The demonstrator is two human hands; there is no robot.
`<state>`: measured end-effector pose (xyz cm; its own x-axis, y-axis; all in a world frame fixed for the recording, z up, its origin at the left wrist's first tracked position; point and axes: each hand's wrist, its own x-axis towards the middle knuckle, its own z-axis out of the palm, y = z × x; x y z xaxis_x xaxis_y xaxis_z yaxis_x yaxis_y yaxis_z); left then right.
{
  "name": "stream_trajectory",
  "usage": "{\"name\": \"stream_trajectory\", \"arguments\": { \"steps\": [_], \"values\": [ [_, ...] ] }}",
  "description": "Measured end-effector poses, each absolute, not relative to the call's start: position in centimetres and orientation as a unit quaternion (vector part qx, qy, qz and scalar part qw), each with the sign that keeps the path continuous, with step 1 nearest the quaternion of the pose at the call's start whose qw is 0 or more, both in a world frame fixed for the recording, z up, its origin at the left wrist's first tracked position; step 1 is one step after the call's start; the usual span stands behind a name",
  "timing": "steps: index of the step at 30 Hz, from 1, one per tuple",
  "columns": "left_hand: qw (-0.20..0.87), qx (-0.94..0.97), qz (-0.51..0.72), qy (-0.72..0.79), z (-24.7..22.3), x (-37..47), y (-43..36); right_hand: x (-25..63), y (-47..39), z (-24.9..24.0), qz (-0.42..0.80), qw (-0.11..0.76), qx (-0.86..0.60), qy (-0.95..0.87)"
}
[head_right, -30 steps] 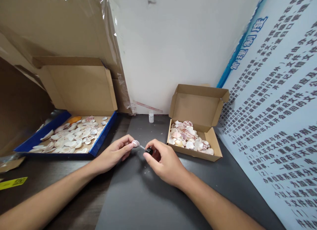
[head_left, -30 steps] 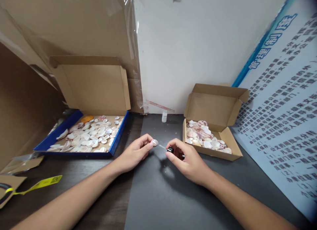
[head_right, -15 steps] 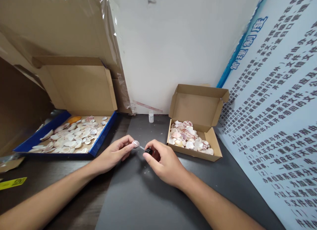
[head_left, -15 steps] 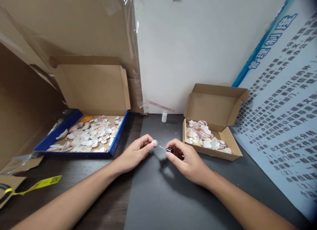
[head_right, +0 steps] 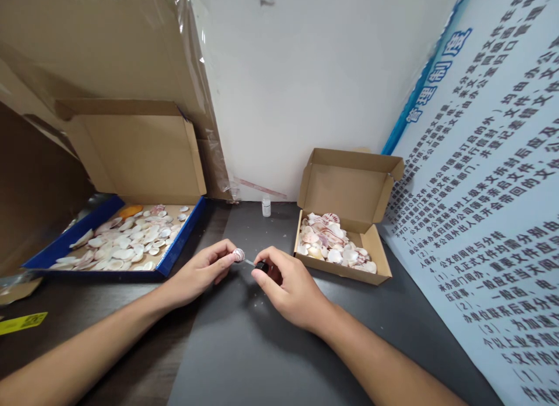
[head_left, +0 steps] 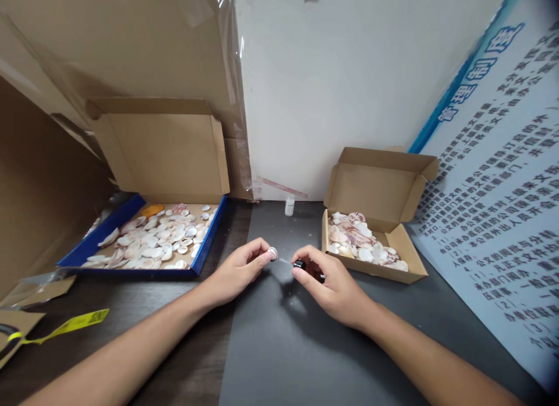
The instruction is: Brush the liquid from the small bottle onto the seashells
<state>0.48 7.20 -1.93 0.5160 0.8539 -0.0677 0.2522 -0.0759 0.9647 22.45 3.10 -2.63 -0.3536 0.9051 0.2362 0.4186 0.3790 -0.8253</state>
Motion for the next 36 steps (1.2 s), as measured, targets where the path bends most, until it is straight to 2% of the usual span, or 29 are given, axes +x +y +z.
{"name": "stream_trajectory", "arguments": {
  "steps": [36],
  "values": [
    [0.518, 0.687, 0.281, 0.426, -1.89, 0.56, 7.12, 22.44, 3.07, -2.67, 0.334, 0.362, -0.439, -0.751]
  ]
}}
